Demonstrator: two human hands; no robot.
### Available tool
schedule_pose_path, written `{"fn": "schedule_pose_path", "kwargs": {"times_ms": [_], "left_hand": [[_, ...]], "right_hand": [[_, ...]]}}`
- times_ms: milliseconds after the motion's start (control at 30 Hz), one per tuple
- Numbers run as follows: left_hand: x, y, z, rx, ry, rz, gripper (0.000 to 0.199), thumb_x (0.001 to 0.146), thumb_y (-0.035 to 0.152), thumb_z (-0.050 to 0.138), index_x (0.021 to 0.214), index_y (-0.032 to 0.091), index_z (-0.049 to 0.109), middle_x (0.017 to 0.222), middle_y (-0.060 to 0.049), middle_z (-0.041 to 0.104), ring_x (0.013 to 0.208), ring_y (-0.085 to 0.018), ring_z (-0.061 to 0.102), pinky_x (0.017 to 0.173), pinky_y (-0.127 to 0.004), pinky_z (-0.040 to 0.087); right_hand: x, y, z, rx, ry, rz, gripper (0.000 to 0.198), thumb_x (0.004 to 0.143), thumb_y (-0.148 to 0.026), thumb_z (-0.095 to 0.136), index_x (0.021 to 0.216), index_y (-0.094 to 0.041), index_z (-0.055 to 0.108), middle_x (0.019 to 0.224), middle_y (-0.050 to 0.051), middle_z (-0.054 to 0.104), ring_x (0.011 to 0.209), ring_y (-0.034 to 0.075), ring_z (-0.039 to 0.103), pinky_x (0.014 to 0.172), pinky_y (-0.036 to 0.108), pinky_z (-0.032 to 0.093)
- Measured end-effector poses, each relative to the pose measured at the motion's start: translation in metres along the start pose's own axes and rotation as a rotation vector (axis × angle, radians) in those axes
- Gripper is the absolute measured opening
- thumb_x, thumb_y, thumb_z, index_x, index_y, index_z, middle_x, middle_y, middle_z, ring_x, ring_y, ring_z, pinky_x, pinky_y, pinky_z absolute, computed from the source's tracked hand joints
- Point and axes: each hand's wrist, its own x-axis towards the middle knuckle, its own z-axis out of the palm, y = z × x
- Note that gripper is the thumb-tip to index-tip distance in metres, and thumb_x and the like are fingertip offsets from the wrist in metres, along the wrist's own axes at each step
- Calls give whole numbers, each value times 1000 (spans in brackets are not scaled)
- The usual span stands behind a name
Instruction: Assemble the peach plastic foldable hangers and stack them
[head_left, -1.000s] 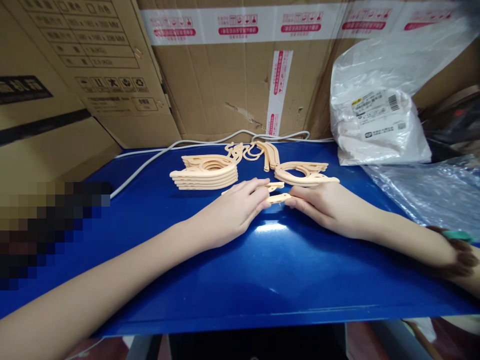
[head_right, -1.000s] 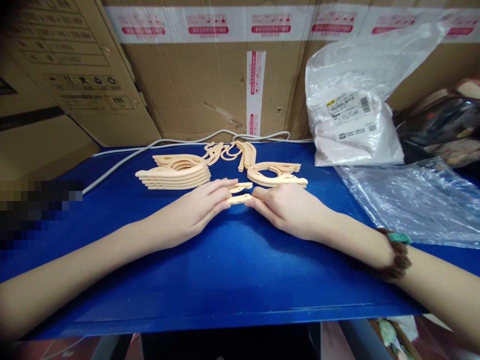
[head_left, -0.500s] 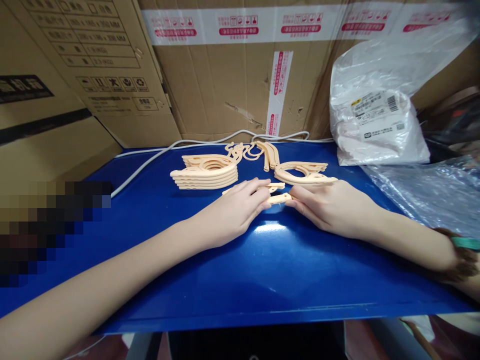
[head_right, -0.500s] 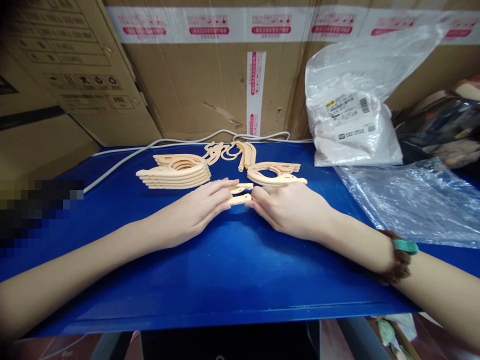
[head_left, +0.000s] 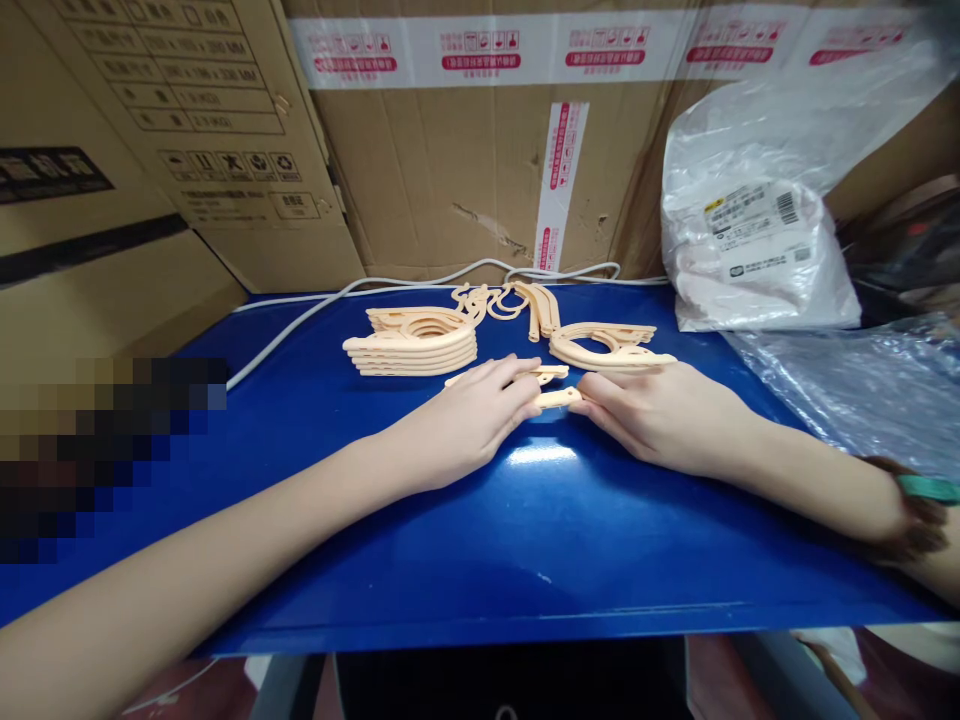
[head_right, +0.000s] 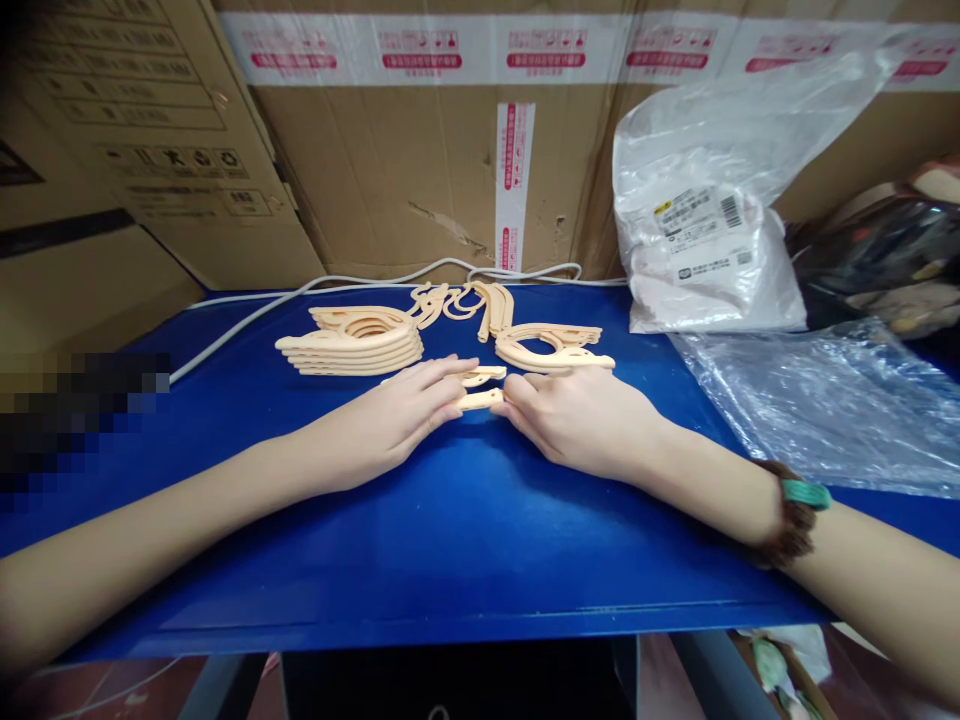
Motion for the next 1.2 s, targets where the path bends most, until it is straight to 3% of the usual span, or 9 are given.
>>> {"fn": "schedule_pose_path", "kwargs": {"times_ms": [400,800,1033,1200], "left_hand": [[0,1,0,12,-28,-24,41,104,29,30,137,10,46,146,-14,46,135,-25,43,114,-43,35],[-1,0,-1,-2,-26,-21,43,104,31,29,137,8,45,146,-15,46,134,-25,44,114,-42,36],[0,-1,-1,12,-30,-19,42,104,30,28,136,9,45,146,-15,46,133,-24,44,113,-41,37],[-1,1,-1,43,-59,43,37,104,29,29,127,13,52,146,-15,45,135,-25,42,112,-43,35]], "right_hand": [[0,-1,-3,72,-92,42,44,102,-41,23,83,-18,55,64,5,60,54,18,55,51,28,23],[1,-1,-1,116,-10,-6,46,102,-39,24,77,-17,56,57,3,56,47,14,46,51,27,23],[2,0,-3,167,-4,2,44,102,-41,27,80,-18,57,69,5,61,60,17,55,55,27,27],[3,4,-5,274,3,-16,49,99,-53,32,78,-18,58,66,4,61,59,15,56,56,27,27]]}}
